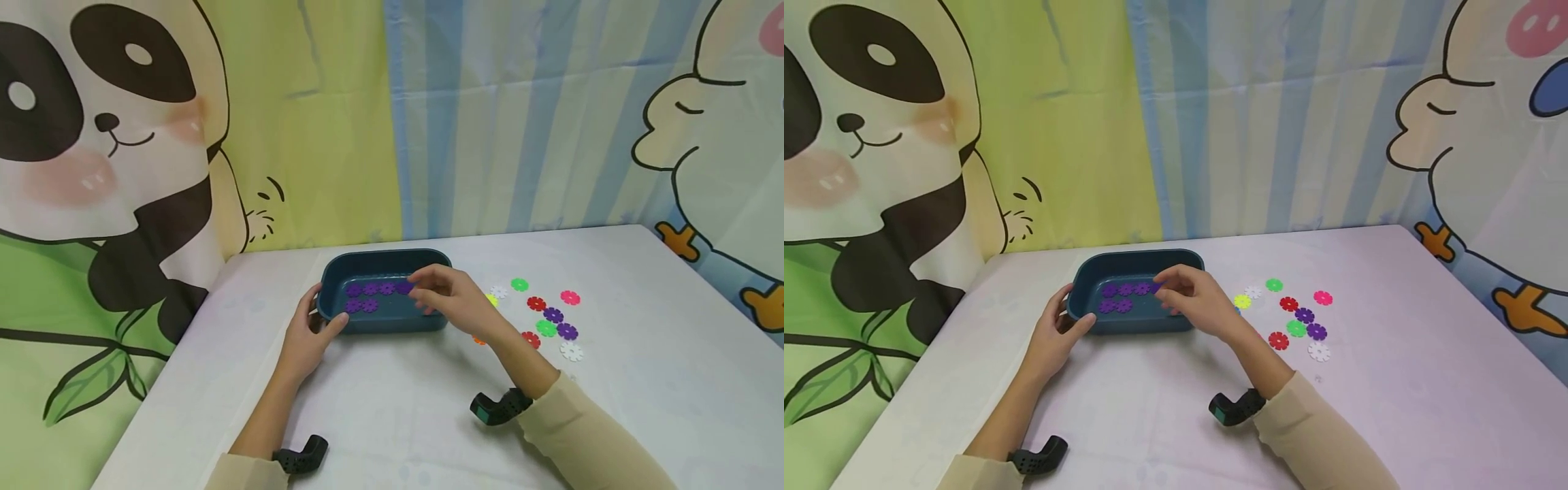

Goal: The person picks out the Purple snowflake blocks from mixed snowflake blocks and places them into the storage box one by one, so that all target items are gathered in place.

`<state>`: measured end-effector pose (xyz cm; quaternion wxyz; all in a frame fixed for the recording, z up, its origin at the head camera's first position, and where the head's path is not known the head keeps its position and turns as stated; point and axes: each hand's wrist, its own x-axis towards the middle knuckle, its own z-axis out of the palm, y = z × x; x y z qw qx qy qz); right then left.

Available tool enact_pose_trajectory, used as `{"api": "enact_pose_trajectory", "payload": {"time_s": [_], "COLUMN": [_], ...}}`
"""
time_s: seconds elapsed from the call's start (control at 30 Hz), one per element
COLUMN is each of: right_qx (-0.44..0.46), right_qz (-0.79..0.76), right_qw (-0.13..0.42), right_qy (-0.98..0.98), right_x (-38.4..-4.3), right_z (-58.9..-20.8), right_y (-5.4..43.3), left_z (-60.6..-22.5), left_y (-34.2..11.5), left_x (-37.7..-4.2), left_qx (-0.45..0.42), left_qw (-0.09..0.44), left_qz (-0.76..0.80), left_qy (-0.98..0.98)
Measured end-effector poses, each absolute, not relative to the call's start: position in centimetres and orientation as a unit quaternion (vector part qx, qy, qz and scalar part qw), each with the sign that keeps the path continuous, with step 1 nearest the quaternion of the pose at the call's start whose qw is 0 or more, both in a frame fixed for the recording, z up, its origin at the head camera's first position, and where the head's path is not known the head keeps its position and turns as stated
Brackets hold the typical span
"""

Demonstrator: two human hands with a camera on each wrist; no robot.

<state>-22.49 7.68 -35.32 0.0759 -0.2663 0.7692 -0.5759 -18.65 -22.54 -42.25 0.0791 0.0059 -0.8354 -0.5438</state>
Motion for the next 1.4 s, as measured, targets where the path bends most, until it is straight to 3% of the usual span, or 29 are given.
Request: {"api": "enact_pose_trajectory", "payload": {"time_s": [0.3,1.07,1.4], "right_qx": [-0.257,-0.211,-0.203], "right_qz": [-0.568,-0.529,-0.456], "right_qw": [0.090,0.032,0.047], "right_qy": [0.777,0.821,0.865], "right_x": [-22.3,-22.4,-22.9], "right_z": [-35.1,-33.9,-33.0], "right_y": [9.0,14.4,17.6], "left_z": [-42.2,-42.3,-42.3], "left_y": [-22.5,-22.6,-22.6], "left_x": [-18.5,-18.7,-18.6], "left_qx": [0.008,0.007,0.014], "left_qw": [0.078,0.077,0.082], "left_qz": [-0.544,-0.539,-0.530], "left_qy": [-0.836,-0.839,-0.844]}}
